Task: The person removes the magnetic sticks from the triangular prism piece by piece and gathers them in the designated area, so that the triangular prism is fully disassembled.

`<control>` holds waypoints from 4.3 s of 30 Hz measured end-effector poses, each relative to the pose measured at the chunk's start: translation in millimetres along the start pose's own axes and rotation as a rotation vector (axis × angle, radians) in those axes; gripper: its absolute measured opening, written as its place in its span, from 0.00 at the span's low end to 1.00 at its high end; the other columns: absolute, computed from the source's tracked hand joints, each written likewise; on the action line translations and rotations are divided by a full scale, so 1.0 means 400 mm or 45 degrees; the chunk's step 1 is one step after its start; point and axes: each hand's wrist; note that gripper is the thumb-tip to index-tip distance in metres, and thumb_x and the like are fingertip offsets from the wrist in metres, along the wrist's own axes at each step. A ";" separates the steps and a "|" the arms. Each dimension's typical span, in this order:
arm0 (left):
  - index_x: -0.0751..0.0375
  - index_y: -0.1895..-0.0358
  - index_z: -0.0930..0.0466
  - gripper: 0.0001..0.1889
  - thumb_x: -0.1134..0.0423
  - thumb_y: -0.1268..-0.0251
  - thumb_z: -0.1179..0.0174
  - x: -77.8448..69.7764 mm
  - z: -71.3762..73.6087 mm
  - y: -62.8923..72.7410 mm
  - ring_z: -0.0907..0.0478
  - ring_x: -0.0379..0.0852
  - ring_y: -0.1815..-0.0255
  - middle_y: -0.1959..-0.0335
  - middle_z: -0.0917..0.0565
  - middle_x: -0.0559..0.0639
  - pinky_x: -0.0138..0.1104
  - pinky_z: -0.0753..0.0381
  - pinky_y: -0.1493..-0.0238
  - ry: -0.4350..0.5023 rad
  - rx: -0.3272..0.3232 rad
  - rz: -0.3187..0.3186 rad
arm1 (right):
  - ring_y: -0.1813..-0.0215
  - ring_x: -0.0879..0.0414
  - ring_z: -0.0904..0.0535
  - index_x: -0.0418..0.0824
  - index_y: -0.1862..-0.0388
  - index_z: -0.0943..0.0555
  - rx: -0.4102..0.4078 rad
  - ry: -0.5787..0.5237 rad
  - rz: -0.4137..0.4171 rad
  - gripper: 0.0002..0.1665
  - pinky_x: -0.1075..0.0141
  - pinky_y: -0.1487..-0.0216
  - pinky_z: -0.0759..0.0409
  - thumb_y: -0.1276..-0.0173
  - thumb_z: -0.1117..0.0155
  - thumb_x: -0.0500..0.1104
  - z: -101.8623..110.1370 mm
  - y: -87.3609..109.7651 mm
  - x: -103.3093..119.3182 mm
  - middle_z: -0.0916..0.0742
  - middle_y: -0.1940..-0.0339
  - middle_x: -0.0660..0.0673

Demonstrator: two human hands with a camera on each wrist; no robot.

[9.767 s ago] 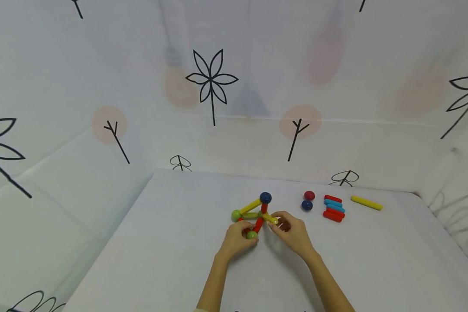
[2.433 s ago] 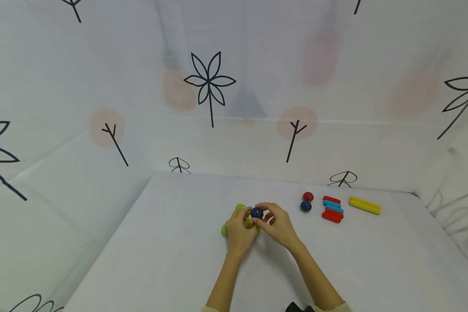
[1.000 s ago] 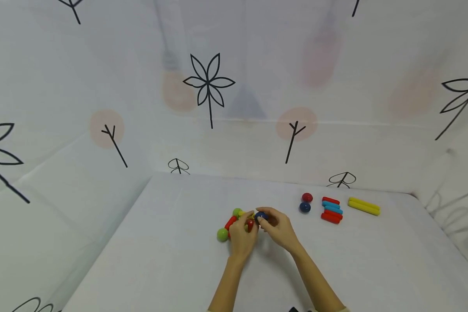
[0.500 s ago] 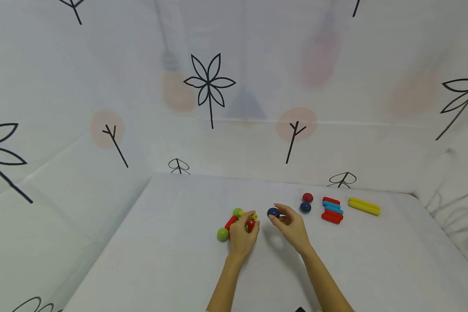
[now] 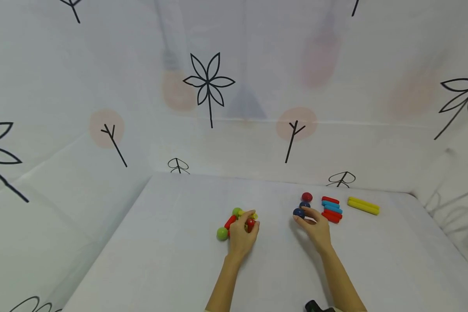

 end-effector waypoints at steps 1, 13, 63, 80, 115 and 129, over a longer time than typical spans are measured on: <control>0.66 0.56 0.18 0.15 0.74 0.51 0.34 0.001 0.000 0.000 0.22 0.42 0.73 0.67 0.14 0.55 0.28 0.22 0.73 0.000 0.005 0.003 | 0.42 0.42 0.27 0.35 0.36 0.31 0.004 0.016 -0.019 0.33 0.79 0.53 0.28 0.34 0.38 0.50 0.005 -0.002 -0.005 0.27 0.37 0.35; 0.67 0.53 0.19 0.17 0.75 0.50 0.35 0.006 0.008 0.002 0.23 0.43 0.74 0.66 0.14 0.56 0.28 0.22 0.73 0.005 0.040 0.018 | 0.52 0.43 0.26 0.35 0.35 0.32 -0.036 0.066 -0.208 0.32 0.77 0.67 0.26 0.35 0.38 0.46 0.011 -0.026 -0.040 0.27 0.40 0.31; 0.63 0.74 0.17 0.15 0.59 0.64 0.23 0.008 0.028 0.038 0.24 0.48 0.66 0.75 0.20 0.49 0.43 0.31 0.53 -0.490 0.145 0.119 | 0.72 0.57 0.26 0.34 0.48 0.28 0.065 0.067 0.190 0.26 0.72 0.75 0.23 0.42 0.29 0.42 -0.085 0.043 0.065 0.23 0.62 0.37; 0.62 0.75 0.16 0.13 0.61 0.66 0.24 0.007 0.048 0.020 0.21 0.41 0.67 0.75 0.16 0.45 0.44 0.30 0.51 -0.473 0.406 -0.008 | 0.67 0.58 0.26 0.34 0.47 0.21 0.268 0.101 0.721 0.19 0.69 0.70 0.23 0.36 0.38 0.39 -0.196 0.082 0.145 0.23 0.49 0.35; 0.58 0.69 0.20 0.13 0.64 0.64 0.32 0.012 0.066 0.021 0.26 0.49 0.50 0.71 0.17 0.44 0.56 0.41 0.51 -0.464 0.442 0.111 | 0.63 0.50 0.20 0.30 0.56 0.19 0.039 0.198 0.266 0.13 0.68 0.62 0.20 0.42 0.35 0.31 -0.149 0.073 0.070 0.15 0.59 0.37; 0.60 0.70 0.22 0.11 0.65 0.62 0.35 0.021 0.057 0.028 0.28 0.51 0.42 0.66 0.16 0.48 0.56 0.41 0.50 -0.454 0.426 0.167 | 0.67 0.55 0.22 0.30 0.55 0.18 0.163 0.201 0.226 0.14 0.68 0.67 0.20 0.42 0.36 0.32 -0.142 0.084 0.069 0.15 0.61 0.38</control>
Point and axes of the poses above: each hand's wrist, its own y-axis away from the middle knuckle, its own z-axis out of the back of the hand, x = y × z
